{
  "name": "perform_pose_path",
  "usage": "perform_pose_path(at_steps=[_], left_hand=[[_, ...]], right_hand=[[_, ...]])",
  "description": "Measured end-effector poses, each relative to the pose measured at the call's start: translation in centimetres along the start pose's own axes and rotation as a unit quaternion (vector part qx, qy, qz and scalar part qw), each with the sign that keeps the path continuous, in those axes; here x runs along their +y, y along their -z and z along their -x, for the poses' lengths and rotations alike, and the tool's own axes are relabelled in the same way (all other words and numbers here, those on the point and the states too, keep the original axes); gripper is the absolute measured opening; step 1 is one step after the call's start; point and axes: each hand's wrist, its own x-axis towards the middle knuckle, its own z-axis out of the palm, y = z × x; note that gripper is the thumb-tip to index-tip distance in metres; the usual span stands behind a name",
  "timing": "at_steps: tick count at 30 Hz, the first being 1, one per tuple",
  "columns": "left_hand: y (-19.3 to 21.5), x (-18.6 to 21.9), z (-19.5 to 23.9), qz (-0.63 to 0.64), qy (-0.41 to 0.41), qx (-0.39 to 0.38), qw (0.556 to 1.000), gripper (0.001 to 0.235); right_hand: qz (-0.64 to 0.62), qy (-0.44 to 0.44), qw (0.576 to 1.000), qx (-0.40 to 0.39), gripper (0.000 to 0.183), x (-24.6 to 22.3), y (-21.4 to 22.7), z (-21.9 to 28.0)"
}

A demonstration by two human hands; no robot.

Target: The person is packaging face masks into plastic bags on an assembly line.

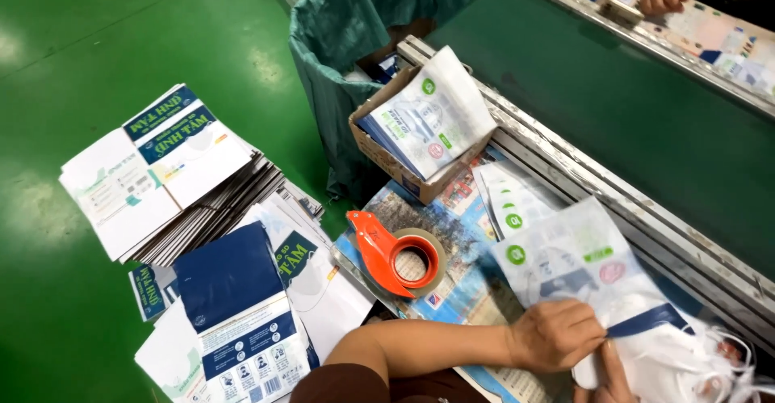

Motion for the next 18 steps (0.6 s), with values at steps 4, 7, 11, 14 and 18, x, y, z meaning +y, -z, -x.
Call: perform_pose_path(at_steps=[4, 7, 11, 14, 18], left_hand=[[2.9, 2.5, -2.1, 0.183, 0.141, -0.013, 0.973, 0.021], [3.3, 2.9, -2.8, 0.256, 0.244, -0.086, 0.931, 0.030], [-0.1, 2.6, 1.2, 0.181, 0.162, -0.247, 0.938, 0.027], [2.0, 3.8, -0.6, 0.153, 0.157, -0.298, 0.929, 0.026], [2.4, 4.9, -1.3, 0.236, 0.258, -0.329, 0.877, 0.030]], right_hand=[[-0.470, -0.474, 0.726, 0.166, 0.060, -3.9, 0.6, -3.1], [-0.355, -0.454, 0.809, 0.118, 0.060, -9.5, 4.3, -4.2], [-0.262, -0.487, 0.832, -0.052, 0.053, -14.4, 8.1, -8.9], [-0.302, -0.445, 0.823, -0.183, 0.038, -9.5, 7.0, -2.2], [-0.298, -0.345, 0.889, -0.029, 0.023, -12.1, 9.6, -4.2]])
